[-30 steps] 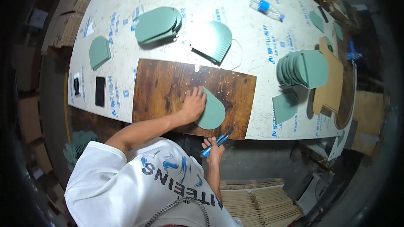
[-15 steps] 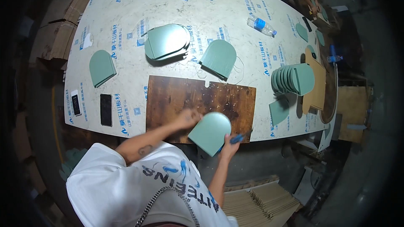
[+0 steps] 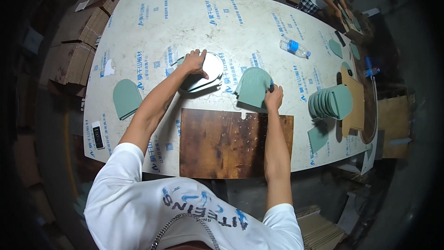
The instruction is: The person uses a utility knife to trim the edges of light green foam pieces on a wooden workbench. They repeatedly cut along the curved edges of the foam, remove the excess strips, and stack the finished pieces.
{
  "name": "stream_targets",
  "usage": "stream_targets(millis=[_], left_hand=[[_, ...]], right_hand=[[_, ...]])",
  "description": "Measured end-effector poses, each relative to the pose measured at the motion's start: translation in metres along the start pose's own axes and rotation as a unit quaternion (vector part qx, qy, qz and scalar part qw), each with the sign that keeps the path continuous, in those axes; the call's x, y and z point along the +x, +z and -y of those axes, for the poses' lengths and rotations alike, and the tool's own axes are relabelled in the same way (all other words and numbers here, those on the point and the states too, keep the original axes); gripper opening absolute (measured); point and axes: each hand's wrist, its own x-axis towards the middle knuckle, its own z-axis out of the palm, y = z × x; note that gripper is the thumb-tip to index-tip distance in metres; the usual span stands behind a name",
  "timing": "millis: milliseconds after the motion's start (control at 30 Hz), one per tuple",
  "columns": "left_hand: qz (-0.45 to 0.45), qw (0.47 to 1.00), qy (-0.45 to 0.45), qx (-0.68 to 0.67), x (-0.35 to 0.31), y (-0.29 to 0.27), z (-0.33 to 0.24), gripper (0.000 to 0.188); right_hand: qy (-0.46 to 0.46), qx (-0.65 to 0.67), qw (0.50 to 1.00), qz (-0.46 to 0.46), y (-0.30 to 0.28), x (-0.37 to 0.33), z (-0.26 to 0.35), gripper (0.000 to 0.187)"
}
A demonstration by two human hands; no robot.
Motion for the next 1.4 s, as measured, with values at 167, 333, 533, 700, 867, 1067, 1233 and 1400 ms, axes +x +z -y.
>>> stream_targets(millis=[167,333,533,700,867,1067,1233,1400], left_hand=[[-0.003,0.996,-0.013,-0.086,0.025,-0.018,0.066,0.084],[-0.096,0.958,0.120,-0.243,0.003,-0.035,0.047,0.050],[-0.239,0.888,0.014,-0.394,-0.109,-0.036,0.021,0.041],[-0.213,0.793,-0.071,-0.566,-0.199,0.042,-0.035,0.035],[0.000,0.588,-0.258,-0.766,-0.322,0.158,-0.126,0.035],[0.081,0.871,-0.179,-0.450,-0.389,0.244,-0.088,0.036],[0.002,0.995,0.018,-0.097,-0.375,0.153,-0.115,0.044],[-0.090,0.937,0.332,-0.062,-0.319,0.183,-0.148,0.056]], right_hand=[[0.000,0.158,0.987,0.039,-0.032,-0.141,0.037,0.026],[0.209,0.417,0.873,0.145,-0.065,-0.308,0.001,0.033],[0.342,0.517,0.771,0.147,-0.087,-0.384,0.003,0.033],[0.310,0.564,0.755,0.124,-0.103,-0.373,0.031,0.050],[0.366,0.598,0.695,0.156,-0.094,-0.410,0.017,0.063],[0.340,0.728,0.591,0.072,-0.078,-0.451,-0.017,0.055],[0.485,0.604,0.633,-0.017,-0.092,-0.508,-0.046,0.046],[0.468,0.485,0.737,0.055,-0.082,-0.568,-0.019,0.036]])
